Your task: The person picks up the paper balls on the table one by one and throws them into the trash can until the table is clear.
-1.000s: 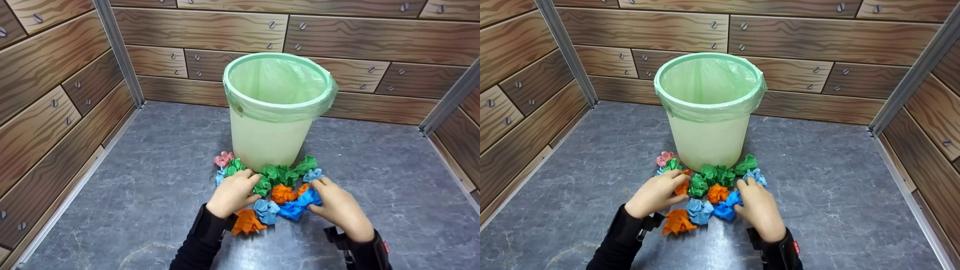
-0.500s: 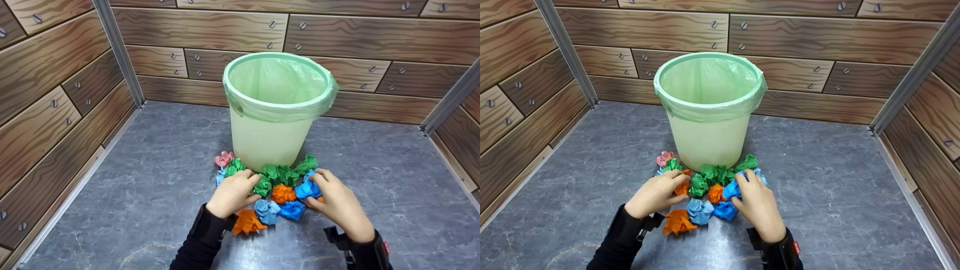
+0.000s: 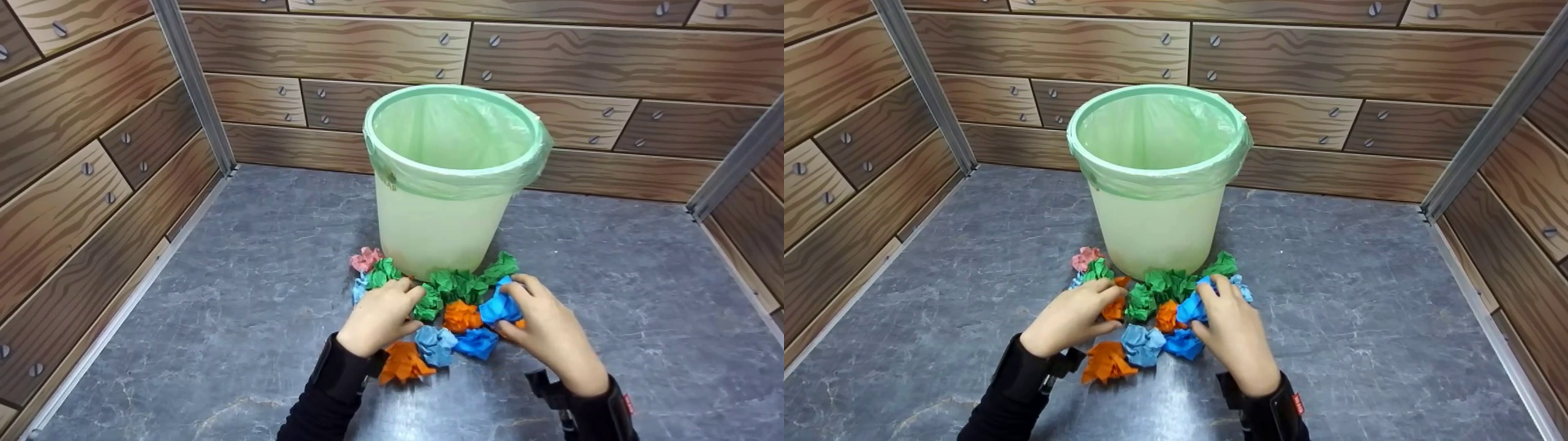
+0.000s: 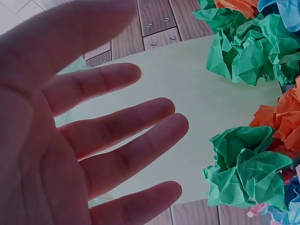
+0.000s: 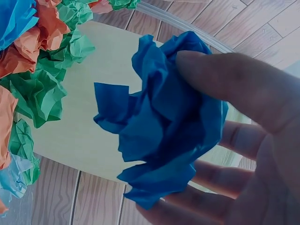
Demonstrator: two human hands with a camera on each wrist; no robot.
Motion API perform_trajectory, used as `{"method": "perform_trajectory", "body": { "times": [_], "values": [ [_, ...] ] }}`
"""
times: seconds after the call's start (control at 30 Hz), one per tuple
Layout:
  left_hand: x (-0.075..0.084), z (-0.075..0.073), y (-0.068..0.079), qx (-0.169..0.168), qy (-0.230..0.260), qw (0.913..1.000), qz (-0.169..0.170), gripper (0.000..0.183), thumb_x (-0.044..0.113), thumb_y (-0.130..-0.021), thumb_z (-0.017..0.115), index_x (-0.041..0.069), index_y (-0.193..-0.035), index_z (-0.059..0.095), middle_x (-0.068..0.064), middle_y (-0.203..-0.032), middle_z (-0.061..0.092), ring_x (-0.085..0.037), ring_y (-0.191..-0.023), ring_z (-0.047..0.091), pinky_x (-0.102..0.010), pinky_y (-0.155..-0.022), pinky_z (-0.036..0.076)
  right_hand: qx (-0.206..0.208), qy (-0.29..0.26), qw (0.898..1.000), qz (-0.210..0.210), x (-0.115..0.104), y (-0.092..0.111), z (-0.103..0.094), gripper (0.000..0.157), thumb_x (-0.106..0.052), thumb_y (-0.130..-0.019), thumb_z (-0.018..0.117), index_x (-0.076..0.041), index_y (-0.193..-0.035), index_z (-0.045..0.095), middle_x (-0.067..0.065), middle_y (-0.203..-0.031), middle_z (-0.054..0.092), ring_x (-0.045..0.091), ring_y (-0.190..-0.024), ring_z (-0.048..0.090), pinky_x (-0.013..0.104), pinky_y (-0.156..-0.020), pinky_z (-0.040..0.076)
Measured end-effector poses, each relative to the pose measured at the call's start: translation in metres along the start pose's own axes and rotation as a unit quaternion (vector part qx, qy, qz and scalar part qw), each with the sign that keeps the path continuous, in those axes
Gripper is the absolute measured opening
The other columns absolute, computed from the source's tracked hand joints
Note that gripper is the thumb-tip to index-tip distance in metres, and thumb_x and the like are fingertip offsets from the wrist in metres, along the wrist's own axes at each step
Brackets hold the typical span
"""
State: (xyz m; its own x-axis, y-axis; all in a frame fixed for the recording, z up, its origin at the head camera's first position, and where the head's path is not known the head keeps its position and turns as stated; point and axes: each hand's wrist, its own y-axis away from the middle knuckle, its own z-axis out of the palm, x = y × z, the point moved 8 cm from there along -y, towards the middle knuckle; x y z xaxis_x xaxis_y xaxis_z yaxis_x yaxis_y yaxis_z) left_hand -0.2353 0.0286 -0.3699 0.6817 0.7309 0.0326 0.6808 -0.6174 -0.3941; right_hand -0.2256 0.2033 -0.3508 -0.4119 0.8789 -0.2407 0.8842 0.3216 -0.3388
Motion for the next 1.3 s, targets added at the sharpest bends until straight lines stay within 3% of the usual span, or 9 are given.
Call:
{"method": "perform_trajectory", "body": {
  "times": [0.33, 0.47, 0.57, 0.67, 0.8, 0.93, 1.17, 1.23, 1.3],
  "values": [
    [0.0, 0.003, 0.001, -0.007, 0.001, 1.0, 0.001, 0.032, 0.029, -0.073, 0.071, 0.011, -0.094, 0.055, -0.001, -0.084, 0.05, -0.017, -0.072, 0.049, -0.025, -0.062, 0.041, 0.06, -0.017, 0.998, -0.029, -0.006, -0.003, -0.01, 0.042, -0.01, -0.068, 0.074, -0.005, -0.106, 0.058, 0.018, -0.116, 0.048, 0.028, -0.09, 0.055, 0.038, -0.064, 0.048],
    [-0.001, 0.001, 0.0, 0.002, 0.004, 1.0, 0.002, 0.031, 0.028, -0.072, 0.071, 0.011, -0.093, 0.055, -0.001, -0.082, 0.049, -0.016, -0.071, 0.048, -0.025, -0.061, 0.04, 0.128, -0.039, 0.989, -0.068, -0.012, -0.005, -0.025, 0.046, -0.004, -0.063, 0.075, -0.004, -0.106, 0.058, 0.018, -0.115, 0.049, 0.021, -0.076, 0.056, 0.029, -0.056, 0.046],
    [-0.001, 0.0, 0.001, 0.007, 0.003, 1.0, 0.001, 0.029, 0.027, -0.073, 0.071, 0.011, -0.091, 0.055, 0.0, -0.082, 0.048, -0.016, -0.069, 0.047, -0.024, -0.06, 0.039, 0.207, -0.071, 0.97, -0.105, -0.016, -0.006, -0.044, 0.049, 0.003, -0.058, 0.074, -0.001, -0.104, 0.059, 0.019, -0.114, 0.049, 0.022, -0.078, 0.055, 0.023, -0.059, 0.046],
    [-0.002, 0.0, 0.001, 0.003, 0.001, 1.0, -0.002, 0.028, 0.027, -0.073, 0.071, 0.012, -0.09, 0.054, 0.0, -0.082, 0.048, -0.015, -0.069, 0.046, -0.024, -0.059, 0.038, 0.283, -0.125, 0.943, -0.125, -0.019, -0.012, -0.065, 0.049, 0.008, -0.054, 0.072, 0.004, -0.1, 0.058, 0.022, -0.111, 0.05, 0.027, -0.087, 0.054, 0.016, -0.072, 0.044],
    [-0.005, 0.0, 0.002, -0.009, 0.0, 0.9999, -0.009, 0.03, 0.03, -0.073, 0.071, 0.013, -0.091, 0.055, 0.002, -0.081, 0.048, -0.014, -0.069, 0.047, -0.023, -0.058, 0.039, 0.36, -0.196, 0.905, -0.114, -0.018, -0.028, -0.095, 0.046, 0.016, -0.053, 0.07, 0.009, -0.096, 0.058, 0.024, -0.109, 0.05, 0.025, -0.098, 0.05, 0.016, -0.081, 0.042],
    [-0.003, 0.002, 0.003, -0.019, -0.001, 0.9997, -0.013, 0.031, 0.032, -0.073, 0.071, 0.013, -0.092, 0.055, 0.002, -0.081, 0.049, -0.013, -0.069, 0.048, -0.022, -0.058, 0.041, 0.395, -0.221, 0.887, -0.091, -0.015, -0.049, -0.121, 0.047, 0.018, -0.055, 0.071, 0.01, -0.098, 0.055, 0.021, -0.111, 0.048, 0.016, -0.101, 0.049, 0.022, -0.081, 0.044],
    [-0.003, 0.003, 0.002, -0.029, -0.002, 0.9994, -0.017, 0.032, 0.035, -0.073, 0.07, 0.013, -0.092, 0.056, 0.002, -0.08, 0.048, -0.013, -0.067, 0.046, -0.023, -0.057, 0.039, 0.439, -0.189, 0.874, -0.089, -0.016, -0.093, -0.154, 0.036, 0.004, -0.065, 0.07, 0.005, -0.099, 0.059, 0.012, -0.111, 0.046, 0.017, -0.102, 0.047, 0.027, -0.083, 0.044],
    [-0.003, 0.003, 0.001, -0.031, -0.003, 0.9994, -0.016, 0.033, 0.035, -0.074, 0.069, 0.013, -0.093, 0.056, 0.002, -0.079, 0.047, -0.013, -0.067, 0.045, -0.023, -0.056, 0.039, 0.435, -0.186, 0.876, -0.09, -0.014, -0.106, -0.155, 0.033, 0.003, -0.067, 0.068, 0.005, -0.099, 0.059, 0.011, -0.11, 0.045, 0.017, -0.102, 0.046, 0.027, -0.083, 0.044],
    [-0.002, 0.004, 0.001, -0.033, -0.003, 0.9993, -0.016, 0.033, 0.036, -0.074, 0.068, 0.013, -0.093, 0.055, 0.002, -0.079, 0.047, -0.013, -0.067, 0.045, -0.023, -0.056, 0.038, 0.415, -0.185, 0.888, -0.079, -0.01, -0.119, -0.153, 0.032, 0.004, -0.068, 0.067, 0.007, -0.1, 0.058, 0.012, -0.111, 0.044, 0.017, -0.103, 0.046, 0.026, -0.083, 0.044]
  ]
}}
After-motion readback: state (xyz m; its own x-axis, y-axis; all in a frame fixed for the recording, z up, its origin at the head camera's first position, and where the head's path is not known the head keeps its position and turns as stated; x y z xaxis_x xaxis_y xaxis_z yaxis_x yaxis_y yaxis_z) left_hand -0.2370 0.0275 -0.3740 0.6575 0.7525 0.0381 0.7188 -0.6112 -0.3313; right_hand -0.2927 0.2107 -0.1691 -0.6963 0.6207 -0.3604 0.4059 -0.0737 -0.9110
